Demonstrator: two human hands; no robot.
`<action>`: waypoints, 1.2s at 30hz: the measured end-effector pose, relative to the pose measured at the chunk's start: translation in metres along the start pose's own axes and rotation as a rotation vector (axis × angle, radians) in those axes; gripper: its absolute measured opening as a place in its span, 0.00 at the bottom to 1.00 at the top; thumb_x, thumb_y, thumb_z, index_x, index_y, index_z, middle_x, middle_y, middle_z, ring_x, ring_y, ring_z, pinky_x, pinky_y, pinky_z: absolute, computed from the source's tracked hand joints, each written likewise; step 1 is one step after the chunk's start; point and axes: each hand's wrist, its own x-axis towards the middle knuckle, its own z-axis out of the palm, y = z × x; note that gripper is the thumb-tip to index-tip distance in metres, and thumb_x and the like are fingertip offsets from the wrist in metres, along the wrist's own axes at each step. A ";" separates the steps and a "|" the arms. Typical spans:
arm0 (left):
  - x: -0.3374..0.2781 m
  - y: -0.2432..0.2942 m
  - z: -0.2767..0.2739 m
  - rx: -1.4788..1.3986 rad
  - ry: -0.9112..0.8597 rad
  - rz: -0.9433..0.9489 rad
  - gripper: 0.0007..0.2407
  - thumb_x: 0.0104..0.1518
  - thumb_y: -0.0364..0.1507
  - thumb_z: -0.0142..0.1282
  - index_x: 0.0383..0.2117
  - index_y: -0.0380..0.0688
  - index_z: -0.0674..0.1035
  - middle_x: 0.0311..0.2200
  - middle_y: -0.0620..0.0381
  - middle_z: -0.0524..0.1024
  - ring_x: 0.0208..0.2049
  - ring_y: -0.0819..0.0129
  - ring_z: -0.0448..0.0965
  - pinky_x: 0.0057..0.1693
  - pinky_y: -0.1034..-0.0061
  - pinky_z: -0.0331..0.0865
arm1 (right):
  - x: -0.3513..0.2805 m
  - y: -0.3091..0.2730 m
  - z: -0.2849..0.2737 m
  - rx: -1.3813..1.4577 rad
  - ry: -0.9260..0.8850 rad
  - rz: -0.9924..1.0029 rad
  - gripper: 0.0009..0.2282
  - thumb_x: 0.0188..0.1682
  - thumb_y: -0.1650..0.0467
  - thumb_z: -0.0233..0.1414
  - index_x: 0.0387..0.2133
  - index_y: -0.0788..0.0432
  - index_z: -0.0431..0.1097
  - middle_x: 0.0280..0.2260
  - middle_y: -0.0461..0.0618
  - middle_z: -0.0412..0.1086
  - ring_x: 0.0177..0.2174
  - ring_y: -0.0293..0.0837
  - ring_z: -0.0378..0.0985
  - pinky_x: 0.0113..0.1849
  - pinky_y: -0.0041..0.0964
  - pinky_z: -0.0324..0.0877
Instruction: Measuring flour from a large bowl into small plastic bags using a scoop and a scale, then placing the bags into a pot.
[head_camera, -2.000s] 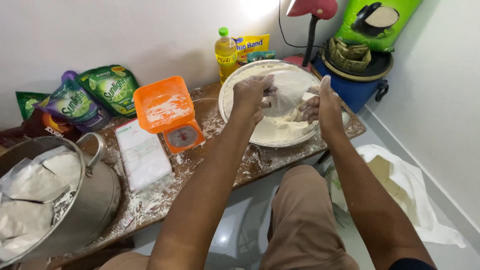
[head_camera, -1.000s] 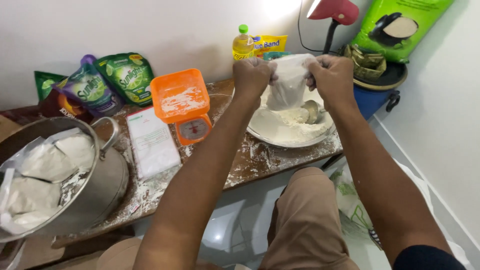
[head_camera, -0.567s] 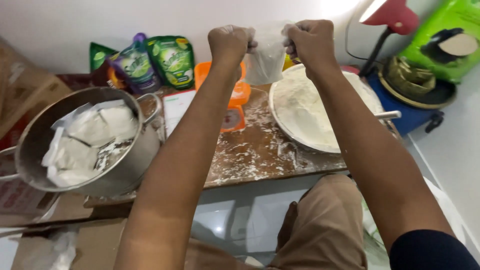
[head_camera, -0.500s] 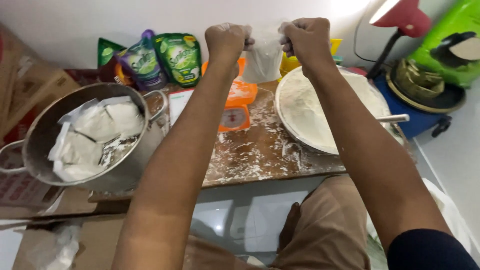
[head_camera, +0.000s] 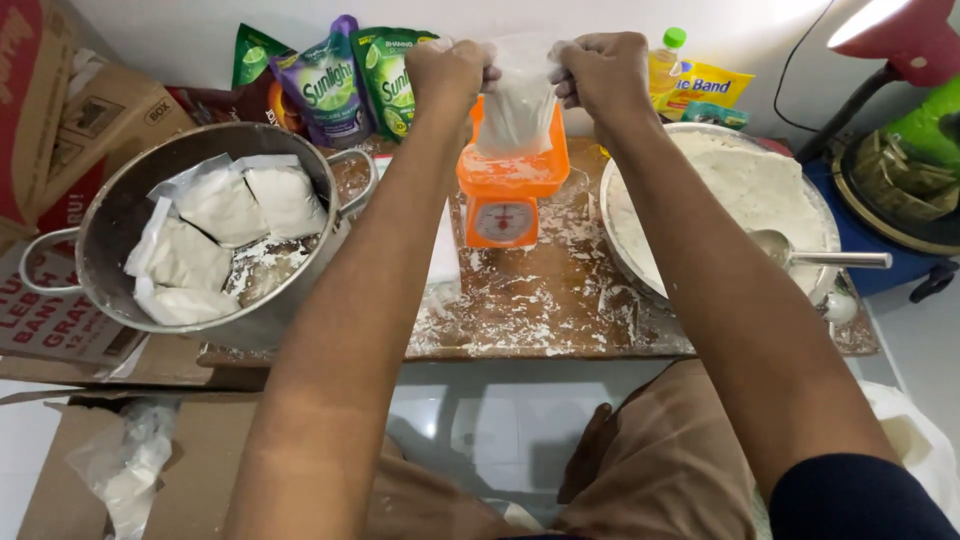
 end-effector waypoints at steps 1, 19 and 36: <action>0.000 -0.001 -0.002 -0.001 -0.001 0.000 0.06 0.45 0.18 0.55 0.17 0.38 0.69 0.18 0.54 0.69 0.19 0.69 0.75 0.27 0.76 0.69 | -0.001 0.001 0.002 -0.001 0.001 0.000 0.06 0.47 0.73 0.58 0.22 0.63 0.77 0.17 0.50 0.73 0.14 0.34 0.70 0.18 0.25 0.67; 0.004 -0.031 -0.018 0.034 0.018 -0.088 0.02 0.45 0.20 0.55 0.21 0.31 0.77 0.18 0.47 0.78 0.19 0.68 0.77 0.26 0.80 0.71 | -0.010 0.026 0.017 -0.054 0.013 0.086 0.07 0.51 0.75 0.58 0.23 0.63 0.77 0.17 0.49 0.74 0.15 0.33 0.72 0.18 0.21 0.69; -0.003 -0.027 -0.024 0.069 -0.002 -0.100 0.05 0.45 0.20 0.51 0.22 0.33 0.80 0.17 0.49 0.80 0.15 0.70 0.77 0.23 0.84 0.66 | -0.014 0.025 0.021 -0.115 0.001 0.085 0.11 0.51 0.71 0.55 0.19 0.61 0.74 0.15 0.49 0.70 0.15 0.35 0.72 0.17 0.25 0.65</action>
